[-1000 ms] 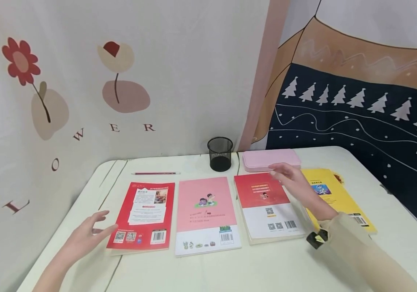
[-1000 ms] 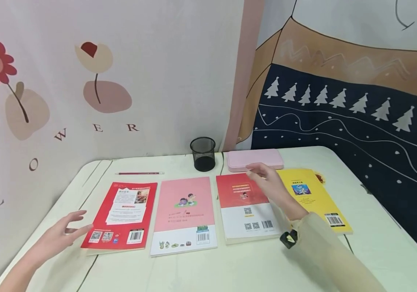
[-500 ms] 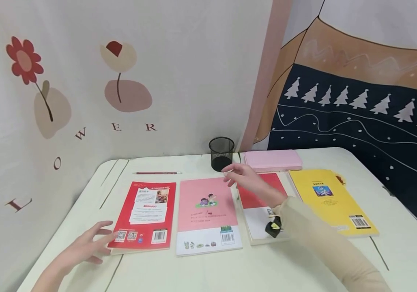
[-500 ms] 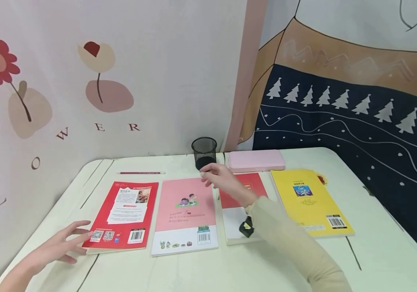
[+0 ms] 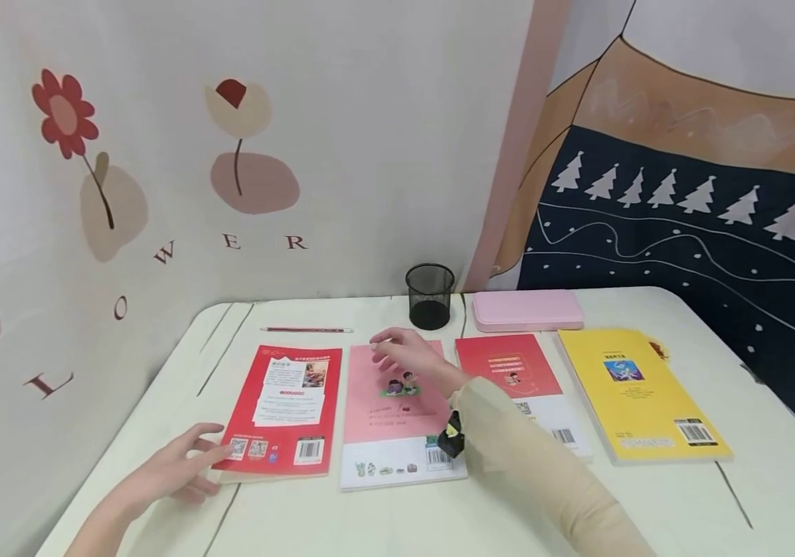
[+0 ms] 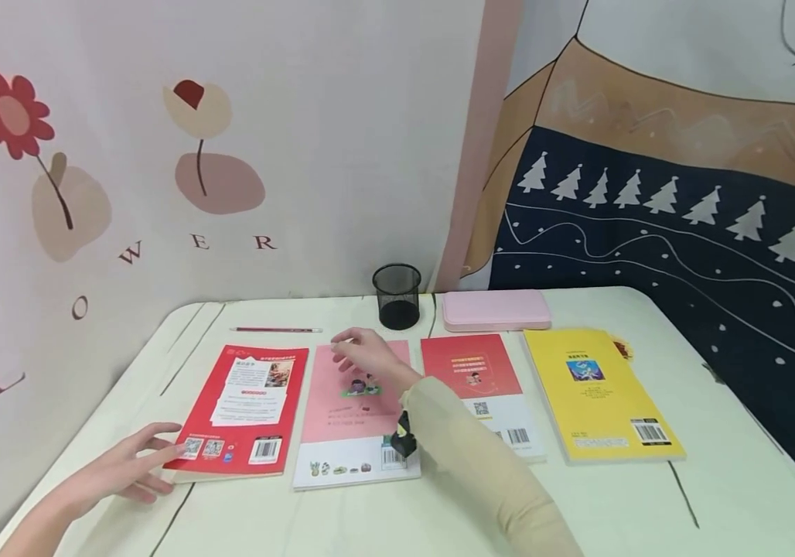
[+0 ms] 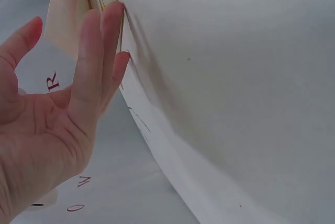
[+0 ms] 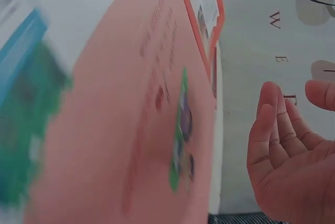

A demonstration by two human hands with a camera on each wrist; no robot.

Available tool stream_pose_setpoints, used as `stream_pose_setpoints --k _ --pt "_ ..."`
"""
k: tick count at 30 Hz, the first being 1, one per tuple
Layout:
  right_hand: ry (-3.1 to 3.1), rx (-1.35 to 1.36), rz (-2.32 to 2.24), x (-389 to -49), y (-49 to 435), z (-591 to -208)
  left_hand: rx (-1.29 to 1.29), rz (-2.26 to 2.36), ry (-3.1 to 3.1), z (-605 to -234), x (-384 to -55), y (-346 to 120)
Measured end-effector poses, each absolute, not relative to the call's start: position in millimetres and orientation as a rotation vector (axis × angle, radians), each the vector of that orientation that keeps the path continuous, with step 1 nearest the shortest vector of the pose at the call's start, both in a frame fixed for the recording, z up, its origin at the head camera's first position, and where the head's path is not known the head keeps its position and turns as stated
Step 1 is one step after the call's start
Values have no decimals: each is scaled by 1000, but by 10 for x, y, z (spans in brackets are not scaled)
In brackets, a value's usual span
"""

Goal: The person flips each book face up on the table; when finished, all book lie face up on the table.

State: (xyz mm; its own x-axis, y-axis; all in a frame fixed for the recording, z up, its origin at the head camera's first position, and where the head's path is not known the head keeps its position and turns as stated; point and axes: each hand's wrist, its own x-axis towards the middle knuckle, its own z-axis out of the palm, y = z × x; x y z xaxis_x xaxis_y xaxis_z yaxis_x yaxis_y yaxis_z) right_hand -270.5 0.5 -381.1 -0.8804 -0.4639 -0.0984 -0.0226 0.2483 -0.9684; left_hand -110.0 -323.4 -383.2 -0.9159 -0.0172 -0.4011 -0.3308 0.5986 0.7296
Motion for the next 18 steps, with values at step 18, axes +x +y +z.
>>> stream_pose_setpoints --k 18 --pt "2283 -185 -1561 -2833 -738 -4114 -159 1369 2375 -3925 -1147 -3291"
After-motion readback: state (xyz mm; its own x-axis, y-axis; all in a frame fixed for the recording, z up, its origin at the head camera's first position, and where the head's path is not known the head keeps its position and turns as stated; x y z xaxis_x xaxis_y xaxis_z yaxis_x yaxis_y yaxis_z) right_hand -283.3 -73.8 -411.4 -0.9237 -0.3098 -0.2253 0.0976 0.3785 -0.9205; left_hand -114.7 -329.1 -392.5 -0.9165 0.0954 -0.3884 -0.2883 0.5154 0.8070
